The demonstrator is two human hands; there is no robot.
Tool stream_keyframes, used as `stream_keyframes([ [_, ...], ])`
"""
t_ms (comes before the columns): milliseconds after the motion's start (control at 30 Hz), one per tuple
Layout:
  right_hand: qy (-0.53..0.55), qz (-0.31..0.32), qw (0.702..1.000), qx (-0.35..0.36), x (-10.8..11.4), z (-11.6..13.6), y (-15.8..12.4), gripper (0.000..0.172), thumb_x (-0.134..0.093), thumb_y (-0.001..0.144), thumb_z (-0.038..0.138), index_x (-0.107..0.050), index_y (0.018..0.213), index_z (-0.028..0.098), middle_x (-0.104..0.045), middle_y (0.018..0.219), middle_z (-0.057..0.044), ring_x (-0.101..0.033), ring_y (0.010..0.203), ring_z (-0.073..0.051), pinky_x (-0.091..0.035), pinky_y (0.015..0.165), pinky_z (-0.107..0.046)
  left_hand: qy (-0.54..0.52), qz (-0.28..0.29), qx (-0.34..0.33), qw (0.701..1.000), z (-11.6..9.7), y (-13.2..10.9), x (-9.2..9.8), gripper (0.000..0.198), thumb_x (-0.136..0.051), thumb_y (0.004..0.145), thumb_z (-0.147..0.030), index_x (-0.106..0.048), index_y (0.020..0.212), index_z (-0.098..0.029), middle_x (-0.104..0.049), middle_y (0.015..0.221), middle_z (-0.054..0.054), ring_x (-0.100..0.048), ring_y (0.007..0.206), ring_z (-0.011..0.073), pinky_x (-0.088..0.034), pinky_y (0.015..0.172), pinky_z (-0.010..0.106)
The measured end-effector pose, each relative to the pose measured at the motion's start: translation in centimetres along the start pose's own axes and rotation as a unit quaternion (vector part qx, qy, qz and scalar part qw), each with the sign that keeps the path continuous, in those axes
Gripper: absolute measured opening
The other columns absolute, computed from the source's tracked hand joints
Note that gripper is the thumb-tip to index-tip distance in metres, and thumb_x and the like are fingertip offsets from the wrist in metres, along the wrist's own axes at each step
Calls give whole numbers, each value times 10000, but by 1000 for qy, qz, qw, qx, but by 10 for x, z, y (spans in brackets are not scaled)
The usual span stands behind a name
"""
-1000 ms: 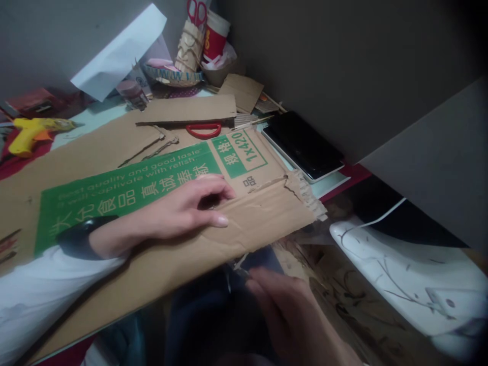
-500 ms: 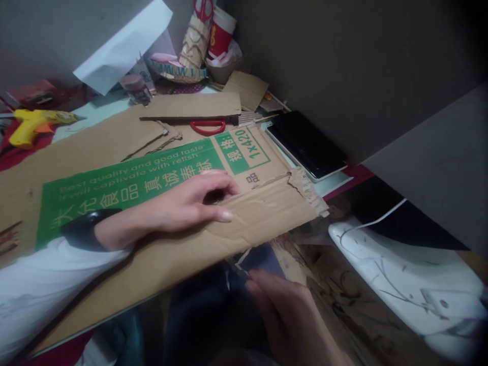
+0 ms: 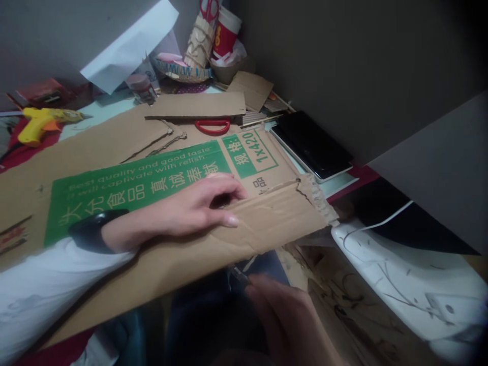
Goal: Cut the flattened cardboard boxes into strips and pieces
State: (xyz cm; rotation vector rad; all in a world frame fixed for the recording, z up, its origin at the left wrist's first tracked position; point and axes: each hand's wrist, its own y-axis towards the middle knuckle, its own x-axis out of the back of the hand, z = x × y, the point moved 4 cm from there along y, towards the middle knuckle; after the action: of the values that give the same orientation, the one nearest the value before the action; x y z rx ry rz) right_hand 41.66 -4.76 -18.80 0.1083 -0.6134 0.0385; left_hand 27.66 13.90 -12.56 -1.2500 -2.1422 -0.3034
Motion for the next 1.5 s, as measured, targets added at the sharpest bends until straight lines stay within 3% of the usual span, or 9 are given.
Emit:
stream_keyframes([
  [167,58,81,995,-14,-2,8,25,303,-440,1029,293,-554,757,225,-608,669,7,-570,556,-121,-421,510,-232,1,-15,-2,1000,2,0,1,235,-675,856,-384,-591,972,-198,-534,921,-14,-500,866,180,-373,762,284],
  [233,85,84,993,-2,-2,13,33,332,-411,1037,261,-495,719,213,-561,650,26,-536,543,-97,-385,532,-229,4,-24,-9,1000,3,0,3,228,-680,852,-375,-589,955,-193,-529,907,-20,-495,847,172,-370,751,282],
  [467,84,84,993,-22,-4,14,20,297,-448,1018,323,-560,760,229,-605,641,-16,-561,547,-143,-413,499,-238,-3,-28,-13,1000,4,2,3,234,-696,827,-355,-586,932,-177,-541,871,-28,-489,810,162,-368,728,280],
  [733,87,63,994,30,-10,18,37,306,-429,1025,202,-477,724,212,-516,645,42,-489,543,-86,-361,555,-214,9,-31,-7,999,4,2,4,248,-704,820,-362,-583,941,-182,-552,900,-25,-496,840,167,-369,745,284],
  [933,82,99,992,-18,-14,16,16,321,-399,1034,342,-530,755,253,-580,657,-4,-571,578,-164,-430,551,-265,-4,-24,-22,999,2,1,2,220,-730,814,-318,-581,905,-183,-529,859,-33,-478,815,154,-355,725,268],
  [1033,71,105,991,-34,-13,15,15,294,-411,1036,310,-526,774,242,-582,670,12,-579,593,-138,-418,562,-242,-12,-24,-23,999,2,1,2,215,-732,810,-309,-572,880,-183,-517,836,-37,-467,790,151,-349,704,269],
  [1233,87,85,992,29,-15,22,32,307,-383,1041,212,-502,759,210,-534,672,25,-539,582,-100,-385,579,-225,-11,-43,-18,999,6,3,3,233,-732,798,-318,-580,908,-182,-546,882,-29,-491,827,159,-369,737,280],
  [1500,43,39,998,9,-18,16,10,248,-465,1001,344,-625,831,262,-648,666,-34,-625,578,-170,-428,478,-244,-3,-39,-5,999,4,2,4,221,-728,797,-311,-592,910,-178,-534,854,-33,-483,790,149,-358,705,273],
])
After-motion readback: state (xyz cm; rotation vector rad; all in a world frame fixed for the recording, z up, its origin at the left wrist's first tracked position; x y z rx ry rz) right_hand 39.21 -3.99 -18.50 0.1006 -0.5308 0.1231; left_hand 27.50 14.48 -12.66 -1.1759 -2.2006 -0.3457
